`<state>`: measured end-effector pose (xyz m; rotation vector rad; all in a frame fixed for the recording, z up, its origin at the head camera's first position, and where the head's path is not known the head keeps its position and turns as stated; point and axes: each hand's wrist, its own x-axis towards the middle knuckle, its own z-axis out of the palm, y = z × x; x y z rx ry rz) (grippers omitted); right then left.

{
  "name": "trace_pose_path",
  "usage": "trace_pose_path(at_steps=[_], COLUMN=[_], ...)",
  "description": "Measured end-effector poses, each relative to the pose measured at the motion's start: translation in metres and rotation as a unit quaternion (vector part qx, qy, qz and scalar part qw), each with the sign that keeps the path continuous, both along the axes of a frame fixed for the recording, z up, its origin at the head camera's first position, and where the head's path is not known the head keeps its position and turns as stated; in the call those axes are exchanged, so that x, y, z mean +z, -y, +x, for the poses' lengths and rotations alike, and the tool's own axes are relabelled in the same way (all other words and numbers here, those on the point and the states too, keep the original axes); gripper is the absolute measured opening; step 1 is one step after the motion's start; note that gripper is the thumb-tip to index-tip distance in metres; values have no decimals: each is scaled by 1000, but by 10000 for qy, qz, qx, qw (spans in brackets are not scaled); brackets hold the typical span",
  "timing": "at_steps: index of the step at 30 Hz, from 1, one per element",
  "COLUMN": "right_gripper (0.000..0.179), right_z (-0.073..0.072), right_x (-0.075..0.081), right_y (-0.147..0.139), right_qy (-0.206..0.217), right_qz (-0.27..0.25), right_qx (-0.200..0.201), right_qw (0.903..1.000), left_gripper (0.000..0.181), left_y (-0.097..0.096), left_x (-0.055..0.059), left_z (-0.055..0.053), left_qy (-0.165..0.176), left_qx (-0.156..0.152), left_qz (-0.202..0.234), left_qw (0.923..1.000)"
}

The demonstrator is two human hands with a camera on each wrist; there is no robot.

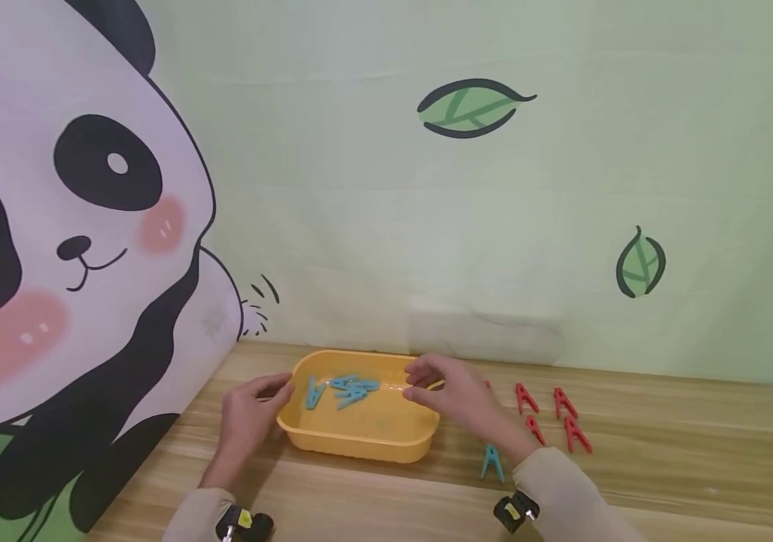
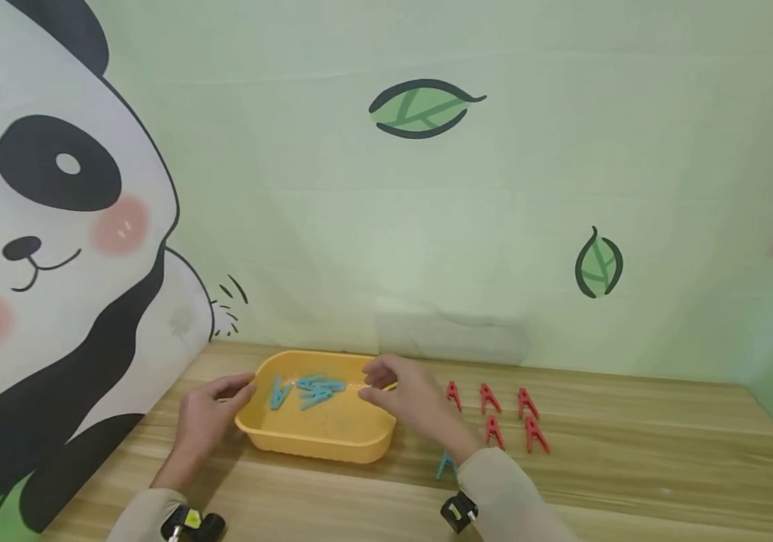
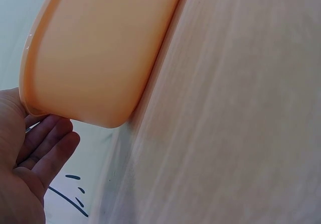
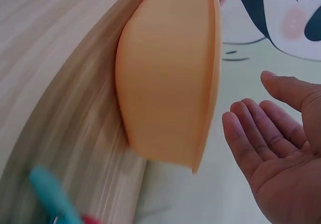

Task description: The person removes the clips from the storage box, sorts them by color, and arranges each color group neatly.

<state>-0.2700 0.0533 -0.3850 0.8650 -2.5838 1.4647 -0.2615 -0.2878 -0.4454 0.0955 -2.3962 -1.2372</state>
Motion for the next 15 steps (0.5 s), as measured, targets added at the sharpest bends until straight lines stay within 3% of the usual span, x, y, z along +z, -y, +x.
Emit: trace_pose_path(at_steps=[7,15], right_gripper=[26,25], right_z=[-12,-24], right_x=[-1,-11], right_y=[31,56], right_qy=[-180,-24], right_qz=[-8,-117], right_qx=[201,419], right_qw=[9996,9991], left_gripper=[25,25], left_y=[-1,0], left_x=[1,0], left_z=[1,0], left_qy=[-97,-87], left_qx=[-52,-50], left_qz=[75,96], left_qw=[9999,9999])
